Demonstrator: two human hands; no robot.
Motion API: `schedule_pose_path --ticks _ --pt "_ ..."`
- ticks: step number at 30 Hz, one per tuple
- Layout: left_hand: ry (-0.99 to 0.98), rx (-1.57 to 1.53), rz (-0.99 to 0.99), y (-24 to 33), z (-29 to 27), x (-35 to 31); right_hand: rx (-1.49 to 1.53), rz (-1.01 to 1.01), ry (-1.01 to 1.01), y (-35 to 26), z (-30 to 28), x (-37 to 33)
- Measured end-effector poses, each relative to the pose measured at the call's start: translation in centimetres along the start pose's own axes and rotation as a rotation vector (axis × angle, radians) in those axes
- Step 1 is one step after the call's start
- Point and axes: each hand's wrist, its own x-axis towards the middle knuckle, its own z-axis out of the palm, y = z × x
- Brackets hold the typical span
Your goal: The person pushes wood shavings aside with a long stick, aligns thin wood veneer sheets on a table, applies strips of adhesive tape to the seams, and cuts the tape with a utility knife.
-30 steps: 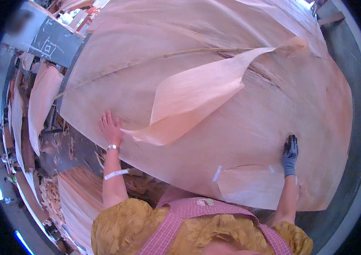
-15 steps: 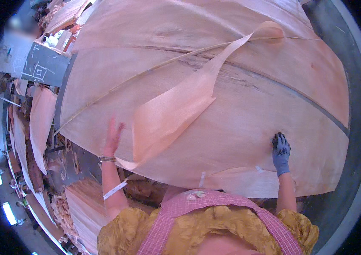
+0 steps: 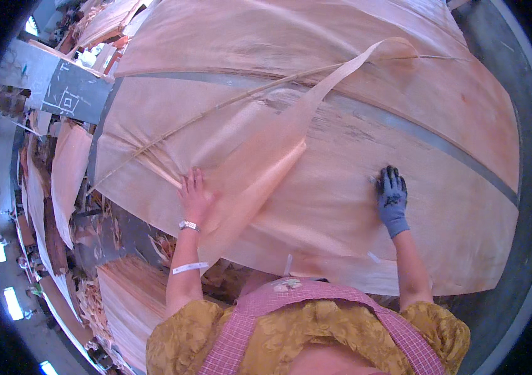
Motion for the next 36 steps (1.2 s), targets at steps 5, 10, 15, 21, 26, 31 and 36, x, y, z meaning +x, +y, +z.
schedule_pose_path --ticks 5,10,15,21,26,31,36 --pt "-0.11 0.097 -0.012 5.8 -2.3 -3.8 -0.045 0.034 0.018 5.1 0.3 -3.7" --pt "-0.088 -0.009 -0.049 4.0 -0.9 -3.6 0.095 0.028 0.093 1.6 -1.3 -0.6" --pt "-0.104 -0.057 0.069 6.6 -3.7 -7.0 0.305 -0.373 0.262 -7.5 -5.7 14.3" --pt "-0.251 -0.089 0.05 5.3 -5.1 -4.9 -0.177 -0.576 -0.029 -6.9 -4.8 27.1" --pt "-0.241 -0.338 0.256 4.1 -4.9 -3.4 -0.21 -0.462 -0.022 -0.4 -9.4 18.5" --pt "0.048 -0.213 0.706 9.8 -6.5 -6.1 -0.215 -0.253 0.144 4.0 -15.8 2.1" --pt "-0.307 -0.3 0.816 13.2 -5.0 -6.5 -0.264 0.125 0.22 5.4 -21.0 -15.6"
